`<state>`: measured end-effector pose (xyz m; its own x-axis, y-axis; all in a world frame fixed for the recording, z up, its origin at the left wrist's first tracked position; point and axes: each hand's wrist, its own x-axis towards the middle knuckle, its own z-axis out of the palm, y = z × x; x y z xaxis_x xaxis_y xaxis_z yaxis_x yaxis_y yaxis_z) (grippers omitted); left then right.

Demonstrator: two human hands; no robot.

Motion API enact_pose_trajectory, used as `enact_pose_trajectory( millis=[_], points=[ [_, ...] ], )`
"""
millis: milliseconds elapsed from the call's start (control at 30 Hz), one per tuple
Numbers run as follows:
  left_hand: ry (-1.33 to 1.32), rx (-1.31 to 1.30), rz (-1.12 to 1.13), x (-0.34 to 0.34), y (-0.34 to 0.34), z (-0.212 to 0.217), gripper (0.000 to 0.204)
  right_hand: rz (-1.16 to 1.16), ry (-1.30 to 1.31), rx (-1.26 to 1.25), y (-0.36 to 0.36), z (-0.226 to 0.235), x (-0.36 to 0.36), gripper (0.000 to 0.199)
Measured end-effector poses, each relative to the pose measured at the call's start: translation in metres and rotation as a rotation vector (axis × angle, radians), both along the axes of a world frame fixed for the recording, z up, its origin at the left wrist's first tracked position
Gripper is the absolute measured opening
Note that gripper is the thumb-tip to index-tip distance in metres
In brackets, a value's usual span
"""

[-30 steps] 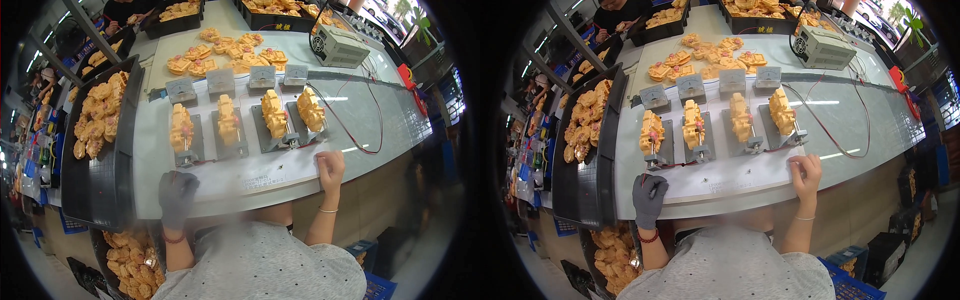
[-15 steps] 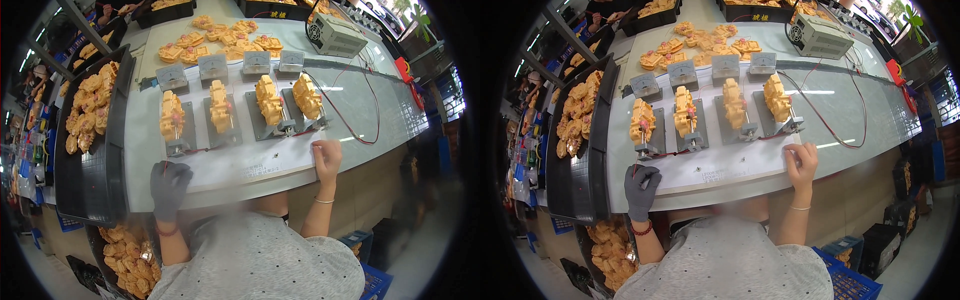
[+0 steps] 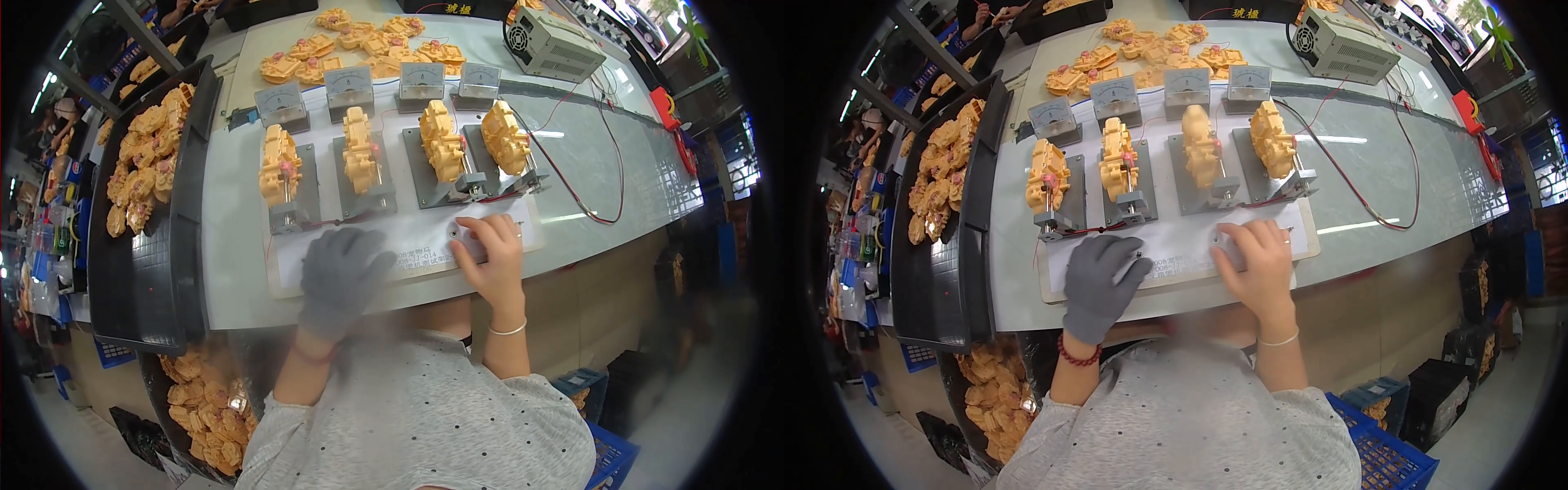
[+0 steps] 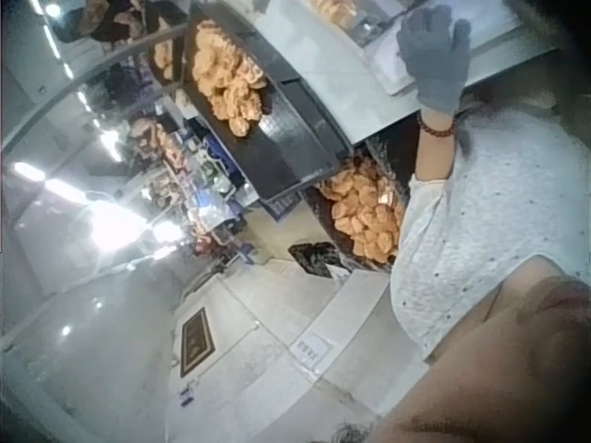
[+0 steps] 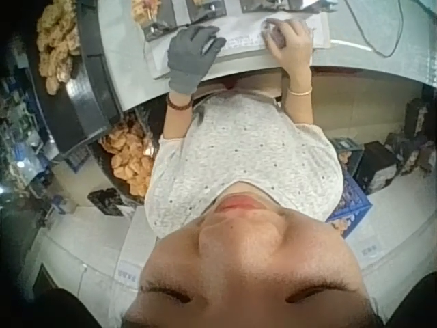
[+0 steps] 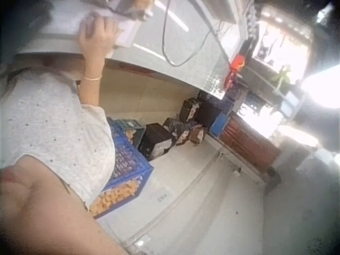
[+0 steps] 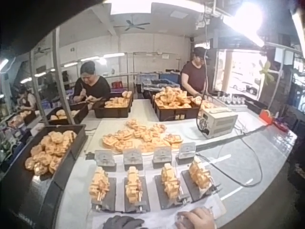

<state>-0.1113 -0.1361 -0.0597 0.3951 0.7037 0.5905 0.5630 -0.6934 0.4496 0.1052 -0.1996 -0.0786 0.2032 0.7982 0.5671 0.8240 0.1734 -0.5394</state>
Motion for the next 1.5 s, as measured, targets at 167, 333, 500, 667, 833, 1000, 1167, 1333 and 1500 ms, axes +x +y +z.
enact_pose_trajectory(
  millis=[167, 333, 500, 667, 833, 1000, 1167, 1333, 1500],
  points=[
    [0.121, -0.088, -0.063, 0.005, 0.004, -0.017, 0.012, -0.039, -0.100, -0.063, 0.004, -0.011, -0.007, 0.012],
    [0.005, -0.020, -0.069, -0.017, -0.002, 0.014, 0.008, 0.021, 0.120, 0.046, -0.009, 0.008, -0.032, 0.016],
    [-0.160, 0.030, 0.217, -0.061, 0.028, 0.085, 0.014, 0.622, 0.681, -0.187, 0.016, 0.047, -0.115, 0.050],
    [0.300, -0.281, 0.065, -0.062, 0.096, 0.058, 0.037, 0.619, 0.521, -0.044, 0.063, 0.009, -0.157, 0.055],
    [0.405, -0.406, 0.104, -0.058, 0.106, 0.062, 0.038, 0.544, 0.433, 0.062, 0.063, 0.011, -0.163, 0.051],
    [0.461, -0.295, 0.129, -0.063, 0.111, 0.071, 0.035, 0.662, 0.435, 0.017, 0.066, -0.003, -0.151, 0.049],
    [-0.072, 0.176, 0.145, -0.152, 0.175, 0.083, 0.043, 0.543, 0.455, -0.045, 0.045, 0.015, -0.137, 0.061],
    [-0.106, -0.235, 0.699, -0.375, 0.263, 0.047, 0.042, 0.369, 0.681, -0.062, -0.029, 0.008, -0.060, 0.045],
    [-0.176, -0.298, 0.770, -0.422, 0.286, -0.019, 0.032, 0.180, 0.684, -0.002, -0.052, -0.002, -0.027, 0.037]
  ],
)
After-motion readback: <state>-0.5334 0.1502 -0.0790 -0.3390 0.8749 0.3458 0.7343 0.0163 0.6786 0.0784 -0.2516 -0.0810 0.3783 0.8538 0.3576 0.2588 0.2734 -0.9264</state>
